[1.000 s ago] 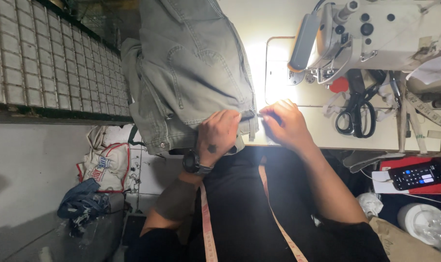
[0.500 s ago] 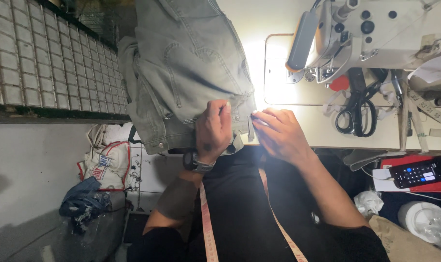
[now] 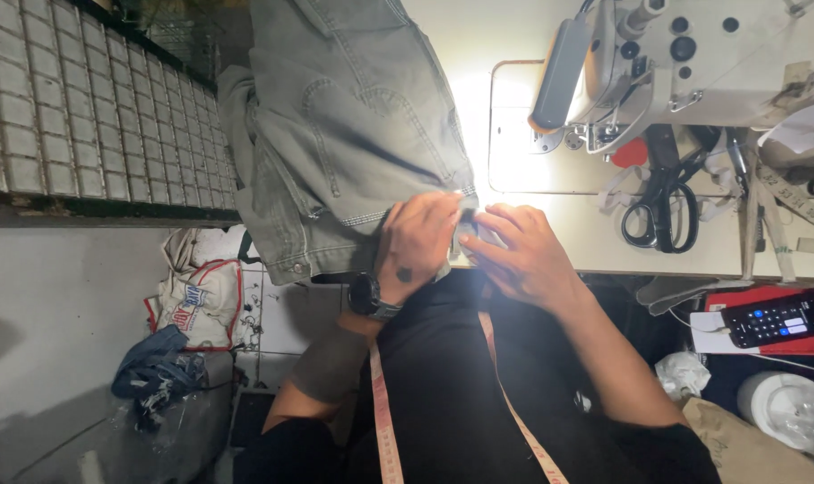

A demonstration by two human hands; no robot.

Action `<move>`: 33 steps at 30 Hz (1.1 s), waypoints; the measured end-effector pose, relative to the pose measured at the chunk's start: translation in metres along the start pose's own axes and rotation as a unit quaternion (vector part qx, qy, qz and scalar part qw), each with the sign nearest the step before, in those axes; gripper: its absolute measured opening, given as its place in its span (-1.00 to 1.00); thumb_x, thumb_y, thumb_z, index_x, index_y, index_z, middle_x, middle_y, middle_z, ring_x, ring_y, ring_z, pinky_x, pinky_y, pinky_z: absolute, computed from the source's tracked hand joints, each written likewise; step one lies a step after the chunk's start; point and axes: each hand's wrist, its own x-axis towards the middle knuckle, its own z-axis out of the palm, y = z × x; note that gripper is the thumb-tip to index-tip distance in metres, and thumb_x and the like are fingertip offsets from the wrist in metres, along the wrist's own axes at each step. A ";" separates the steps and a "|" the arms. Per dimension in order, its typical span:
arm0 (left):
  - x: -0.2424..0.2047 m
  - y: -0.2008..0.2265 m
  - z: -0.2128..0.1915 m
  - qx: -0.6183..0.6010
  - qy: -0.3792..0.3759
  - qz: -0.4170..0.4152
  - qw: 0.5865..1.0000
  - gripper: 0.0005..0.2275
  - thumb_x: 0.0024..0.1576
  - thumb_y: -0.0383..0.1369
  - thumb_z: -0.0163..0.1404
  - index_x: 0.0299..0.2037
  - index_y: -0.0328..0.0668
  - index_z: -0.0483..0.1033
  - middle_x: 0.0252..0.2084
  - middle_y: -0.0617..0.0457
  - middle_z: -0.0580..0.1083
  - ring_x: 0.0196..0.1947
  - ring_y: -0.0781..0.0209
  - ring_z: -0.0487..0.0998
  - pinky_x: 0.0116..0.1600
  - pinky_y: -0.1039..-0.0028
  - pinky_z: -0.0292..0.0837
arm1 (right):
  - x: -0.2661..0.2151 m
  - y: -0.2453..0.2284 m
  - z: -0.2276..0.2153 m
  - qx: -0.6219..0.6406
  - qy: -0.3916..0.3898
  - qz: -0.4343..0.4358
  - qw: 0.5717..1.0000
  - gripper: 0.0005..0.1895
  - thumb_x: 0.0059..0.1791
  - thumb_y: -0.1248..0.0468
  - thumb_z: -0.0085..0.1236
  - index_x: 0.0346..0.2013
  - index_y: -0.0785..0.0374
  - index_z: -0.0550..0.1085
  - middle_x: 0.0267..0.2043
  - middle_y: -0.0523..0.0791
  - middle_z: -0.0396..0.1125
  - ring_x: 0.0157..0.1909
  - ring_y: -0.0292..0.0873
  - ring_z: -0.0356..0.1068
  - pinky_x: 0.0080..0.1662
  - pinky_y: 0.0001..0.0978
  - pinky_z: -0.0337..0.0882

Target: The person uses scissors to cut the seams of a pair of grey pants, removing the stitching along the leg. They then turn the pants inside out and continue to cut and adjust the fabric.

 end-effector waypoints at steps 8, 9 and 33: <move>-0.018 -0.013 0.015 -0.003 -0.013 0.101 0.995 -0.84 0.10 -0.50 0.06 -0.15 -0.04 0.55 -0.04 0.10 0.58 0.08 0.03 0.56 0.10 0.26 0.44 | -0.012 0.006 0.007 0.038 0.022 0.018 0.999 -0.79 -0.01 0.15 0.21 -0.08 -0.04 0.60 -0.10 -0.12 0.31 -0.01 0.00 0.33 0.07 -0.08 0.31; -0.020 -0.014 0.015 0.002 -0.011 0.116 0.993 -0.78 0.03 -0.54 0.05 -0.14 -0.03 0.55 -0.04 0.12 0.57 0.07 0.05 0.56 0.10 0.28 0.44 | -0.013 0.006 0.008 0.039 0.026 0.015 0.999 -0.81 -0.02 0.15 0.21 -0.11 -0.04 0.59 -0.06 -0.11 0.32 0.00 0.00 0.34 0.07 -0.07 0.32; -0.060 -0.044 -0.054 0.055 0.221 0.128 0.965 -0.82 0.10 -0.29 0.16 -0.14 -0.12 0.64 -0.09 -0.04 0.57 -0.02 -0.05 0.60 0.08 0.10 0.51 | 0.014 0.016 0.026 0.029 0.006 -0.070 0.997 -0.93 0.04 0.26 0.13 -0.23 0.14 0.54 -0.22 -0.11 0.39 -0.11 0.02 0.44 -0.15 -0.19 0.41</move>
